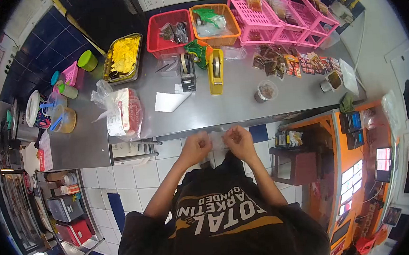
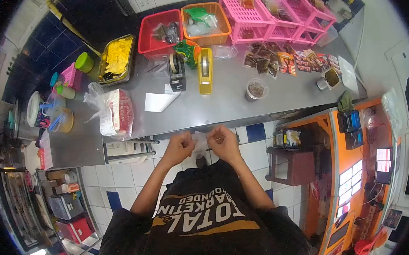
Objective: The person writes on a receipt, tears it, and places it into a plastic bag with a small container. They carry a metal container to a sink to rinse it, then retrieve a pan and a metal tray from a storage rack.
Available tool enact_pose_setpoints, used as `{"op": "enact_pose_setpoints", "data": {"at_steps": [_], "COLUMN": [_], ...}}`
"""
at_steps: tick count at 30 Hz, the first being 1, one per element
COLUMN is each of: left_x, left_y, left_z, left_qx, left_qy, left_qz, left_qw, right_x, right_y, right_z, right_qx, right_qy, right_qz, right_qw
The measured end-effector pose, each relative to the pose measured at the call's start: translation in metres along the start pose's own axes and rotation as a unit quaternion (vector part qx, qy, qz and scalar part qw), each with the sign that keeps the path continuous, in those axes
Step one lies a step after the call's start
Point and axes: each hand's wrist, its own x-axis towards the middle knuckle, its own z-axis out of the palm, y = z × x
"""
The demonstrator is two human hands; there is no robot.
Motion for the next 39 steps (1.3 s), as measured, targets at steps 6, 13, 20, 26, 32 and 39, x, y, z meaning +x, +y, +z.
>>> {"op": "enact_pose_setpoints", "data": {"at_steps": [6, 13, 20, 26, 32, 39], "left_x": [-0.003, -0.001, 0.003, 0.003, -0.003, 0.035], "left_y": [-0.002, 0.004, 0.015, 0.017, 0.014, -0.035], "left_z": [-0.002, -0.003, -0.02, -0.031, -0.01, 0.035], "left_qx": [0.037, 0.122, -0.092, -0.115, 0.073, 0.151], "left_qy": [-0.028, -0.018, -0.073, -0.076, 0.04, 0.105], "left_qz": [-0.008, 0.06, -0.016, -0.049, 0.042, 0.051], "left_qw": [0.999, 0.991, 0.993, 0.989, 0.996, 0.982], "right_x": [0.007, 0.004, -0.001, -0.008, -0.006, 0.002], "right_y": [-0.028, -0.047, -0.037, -0.056, -0.038, 0.019], "right_z": [0.005, 0.02, 0.028, 0.02, 0.022, 0.008], "right_qx": [-0.212, -0.299, -0.217, -0.123, -0.297, -0.292], "right_qy": [-0.111, -0.072, -0.083, -0.12, 0.032, 0.133], "right_qz": [-0.022, -0.163, -0.111, 0.064, -0.065, -0.018], "right_qw": [0.971, 0.937, 0.966, 0.983, 0.952, 0.947]}}
